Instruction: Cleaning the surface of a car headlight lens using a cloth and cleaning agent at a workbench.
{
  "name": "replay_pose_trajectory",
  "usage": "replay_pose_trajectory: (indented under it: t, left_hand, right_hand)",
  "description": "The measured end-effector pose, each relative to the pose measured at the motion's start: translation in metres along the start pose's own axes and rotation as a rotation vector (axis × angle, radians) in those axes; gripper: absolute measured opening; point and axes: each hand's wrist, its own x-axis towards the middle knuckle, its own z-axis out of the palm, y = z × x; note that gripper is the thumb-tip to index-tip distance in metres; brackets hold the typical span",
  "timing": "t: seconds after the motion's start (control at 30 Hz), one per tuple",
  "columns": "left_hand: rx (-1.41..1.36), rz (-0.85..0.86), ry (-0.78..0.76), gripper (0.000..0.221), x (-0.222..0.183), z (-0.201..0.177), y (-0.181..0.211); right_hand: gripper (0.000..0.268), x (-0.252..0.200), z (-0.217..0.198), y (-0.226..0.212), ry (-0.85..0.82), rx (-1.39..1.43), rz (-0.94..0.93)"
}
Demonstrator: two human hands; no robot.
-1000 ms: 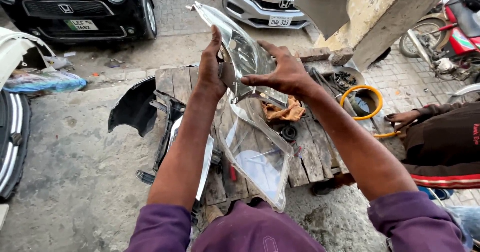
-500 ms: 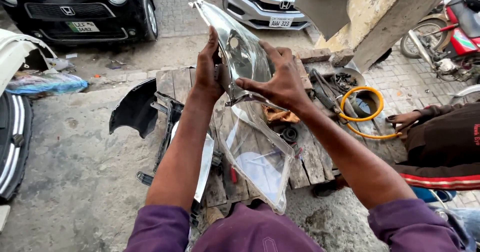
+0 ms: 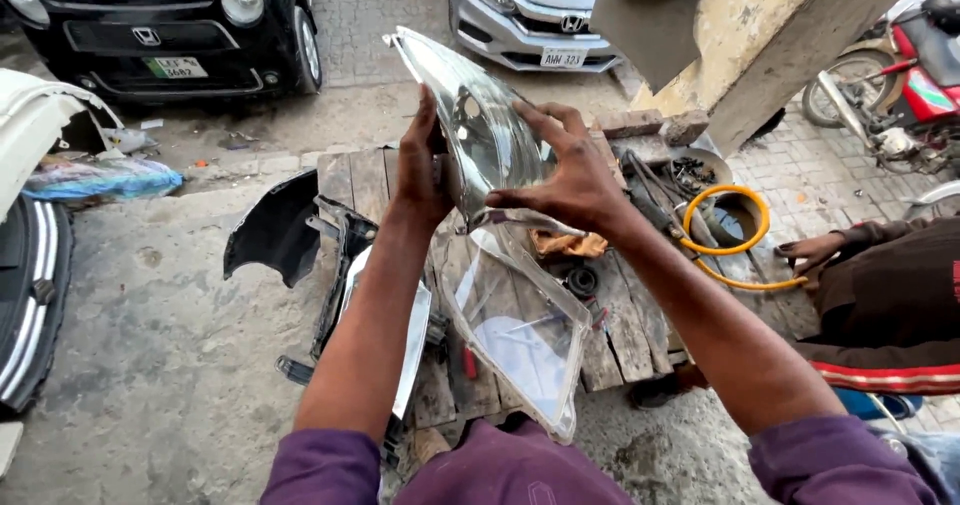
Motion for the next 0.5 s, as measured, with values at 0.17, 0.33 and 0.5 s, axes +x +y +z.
replay_pose_trajectory:
  t: [0.17, 0.33, 0.5]
  left_hand:
    - [0.188, -0.142, 0.009, 0.078, -0.02, 0.006, -0.001]
    - [0.197, -0.24, -0.076, 0.065, -0.017, -0.011, -0.026]
    - [0.349, -0.301, -0.1, 0.066, -0.022, 0.008, -0.023]
  right_hand:
    - [0.093, -0.005, -0.012, 0.012, -0.091, 0.247, 0.198]
    - [0.098, -0.016, -0.028, -0.006, -0.139, 0.487, 0.232]
    - [0.119, -0.02, -0.022, 0.013, -0.204, 0.596, 0.204]
